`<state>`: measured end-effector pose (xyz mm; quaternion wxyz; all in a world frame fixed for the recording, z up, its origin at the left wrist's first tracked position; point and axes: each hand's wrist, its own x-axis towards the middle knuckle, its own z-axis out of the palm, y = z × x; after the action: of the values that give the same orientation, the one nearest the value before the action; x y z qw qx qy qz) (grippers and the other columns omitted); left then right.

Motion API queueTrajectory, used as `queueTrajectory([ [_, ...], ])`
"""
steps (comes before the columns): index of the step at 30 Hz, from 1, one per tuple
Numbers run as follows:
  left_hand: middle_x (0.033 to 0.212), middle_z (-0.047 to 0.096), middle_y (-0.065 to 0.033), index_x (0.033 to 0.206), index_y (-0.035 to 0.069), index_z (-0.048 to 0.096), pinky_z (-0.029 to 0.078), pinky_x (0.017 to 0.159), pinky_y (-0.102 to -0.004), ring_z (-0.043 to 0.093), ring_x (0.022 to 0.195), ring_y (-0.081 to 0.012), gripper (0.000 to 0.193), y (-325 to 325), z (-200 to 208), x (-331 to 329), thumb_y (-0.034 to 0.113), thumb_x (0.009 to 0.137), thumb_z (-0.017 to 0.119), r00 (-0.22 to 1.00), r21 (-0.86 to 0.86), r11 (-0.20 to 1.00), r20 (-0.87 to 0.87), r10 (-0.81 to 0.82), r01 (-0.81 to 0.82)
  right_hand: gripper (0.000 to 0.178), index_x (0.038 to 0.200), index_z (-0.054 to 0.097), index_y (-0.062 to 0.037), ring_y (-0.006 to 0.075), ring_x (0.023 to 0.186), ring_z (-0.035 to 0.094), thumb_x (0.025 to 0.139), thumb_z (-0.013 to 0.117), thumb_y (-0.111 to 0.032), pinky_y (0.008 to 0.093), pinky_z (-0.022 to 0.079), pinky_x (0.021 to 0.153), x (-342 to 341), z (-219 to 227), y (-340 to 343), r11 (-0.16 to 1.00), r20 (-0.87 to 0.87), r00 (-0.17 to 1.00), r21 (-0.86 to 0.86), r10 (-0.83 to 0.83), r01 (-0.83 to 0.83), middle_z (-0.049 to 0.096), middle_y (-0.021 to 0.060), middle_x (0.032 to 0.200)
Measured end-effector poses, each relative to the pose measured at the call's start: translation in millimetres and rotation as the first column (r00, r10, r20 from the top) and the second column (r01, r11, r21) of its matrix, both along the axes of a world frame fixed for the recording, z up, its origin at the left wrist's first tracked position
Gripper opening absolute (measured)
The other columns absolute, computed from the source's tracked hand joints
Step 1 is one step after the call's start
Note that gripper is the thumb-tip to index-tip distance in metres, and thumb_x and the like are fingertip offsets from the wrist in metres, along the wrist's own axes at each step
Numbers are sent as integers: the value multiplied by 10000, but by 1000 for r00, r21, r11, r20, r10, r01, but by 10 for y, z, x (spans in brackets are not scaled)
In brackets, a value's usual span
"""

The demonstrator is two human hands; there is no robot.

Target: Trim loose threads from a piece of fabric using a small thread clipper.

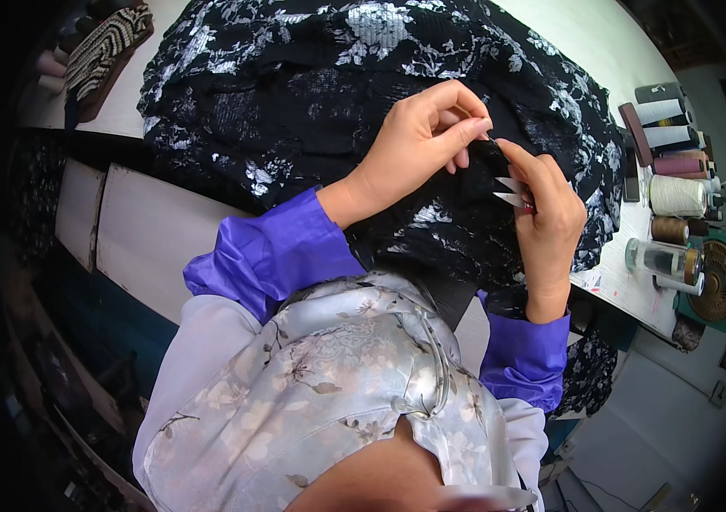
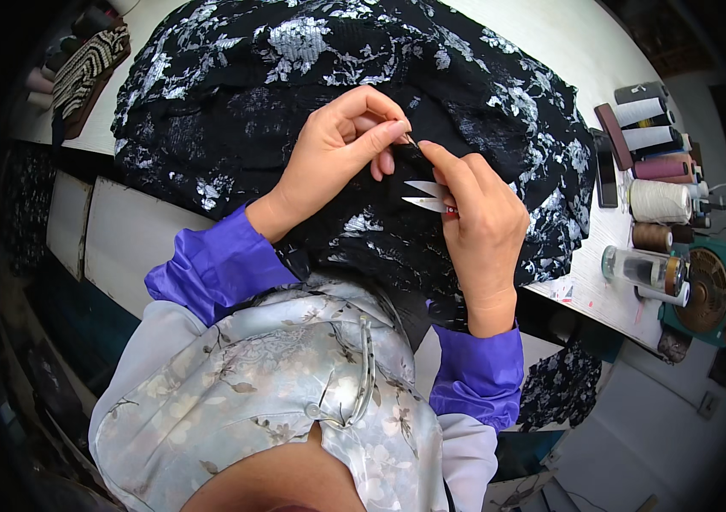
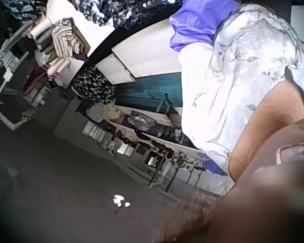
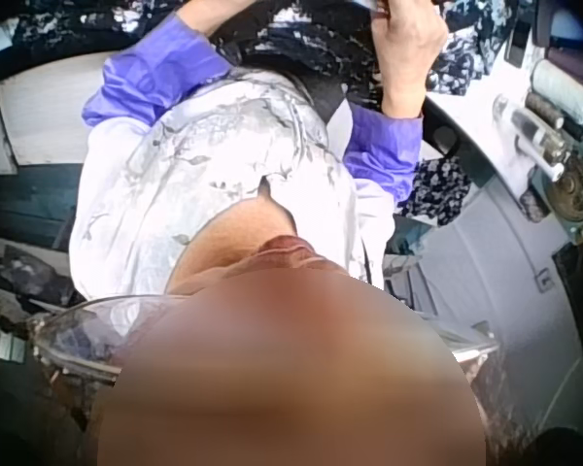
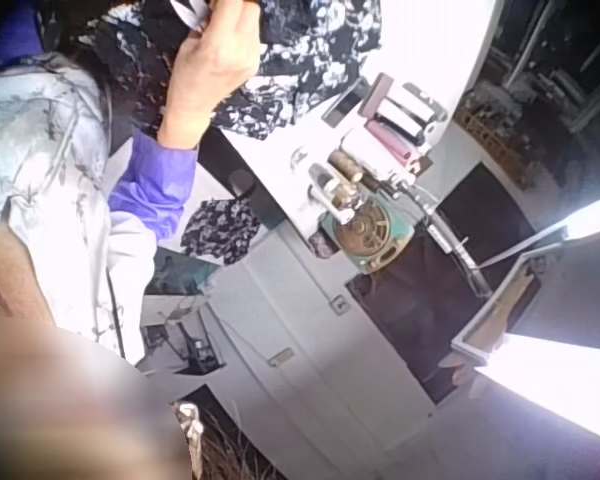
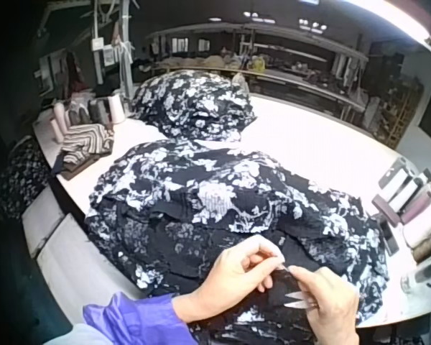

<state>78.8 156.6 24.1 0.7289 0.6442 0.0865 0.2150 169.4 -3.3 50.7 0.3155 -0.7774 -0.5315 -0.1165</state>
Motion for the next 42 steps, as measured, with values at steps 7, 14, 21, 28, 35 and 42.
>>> queueTrajectory([
  [7, 892, 633, -44, 975, 32, 581, 496, 585, -212, 600, 676, -83, 112, 96, -73, 56, 142, 957, 580, 995, -175, 980, 49, -92, 99, 626, 1193, 669, -196, 192, 589, 545, 644, 625, 102, 331, 437, 531, 20, -71, -50, 999, 118, 992, -31, -32, 36, 532, 36, 722],
  [14, 899, 634, -40, 977, 38, 588, 504, 658, -224, 603, 739, -91, 104, 104, -76, 41, 139, 950, 591, 992, -228, 966, 64, -107, 119, 639, 1202, 665, -202, 197, 589, 539, 647, 618, 111, 341, 430, 532, -7, -32, -56, 998, 79, 997, -54, -24, 29, 516, 43, 720],
  [21, 893, 631, -30, 962, 35, 598, 498, 706, -234, 595, 767, -89, 95, 84, -88, 49, 126, 938, 608, 993, -202, 973, 61, -98, 108, 653, 1203, 663, -192, 211, 590, 542, 649, 590, 146, 350, 436, 550, -30, -35, -86, 998, -16, 1000, -54, -14, 13, 496, 60, 717],
  [28, 912, 625, -32, 954, 28, 603, 498, 725, -241, 592, 789, -91, 91, 52, -77, 37, 116, 932, 613, 995, -163, 983, 47, -83, 89, 644, 1196, 657, -141, 206, 600, 539, 655, 553, 191, 318, 451, 573, -86, -92, -62, 999, -214, 977, 48, -11, 21, 521, 80, 732],
  [35, 938, 620, -42, 919, 12, 593, 506, 750, -252, 592, 816, -90, 62, -35, -140, 35, 69, 923, 616, 994, -151, 985, 89, -66, 79, 482, 1125, 631, -77, 227, 705, 645, 711, 594, 167, 316, 500, 616, -190, -224, 66, 980, -277, 959, 165, -65, 114, 616, 104, 821],
  [42, 907, 613, -30, 927, 11, 593, 511, 716, -230, 596, 803, -80, 56, -63, -86, -26, 65, 930, 606, 999, 133, 991, 34, 25, -29, 386, 1031, 628, -52, 246, 742, 670, 699, 618, 145, 332, 512, 629, -109, -120, 65, 993, -75, 995, 87, -68, 74, 641, 97, 838],
])
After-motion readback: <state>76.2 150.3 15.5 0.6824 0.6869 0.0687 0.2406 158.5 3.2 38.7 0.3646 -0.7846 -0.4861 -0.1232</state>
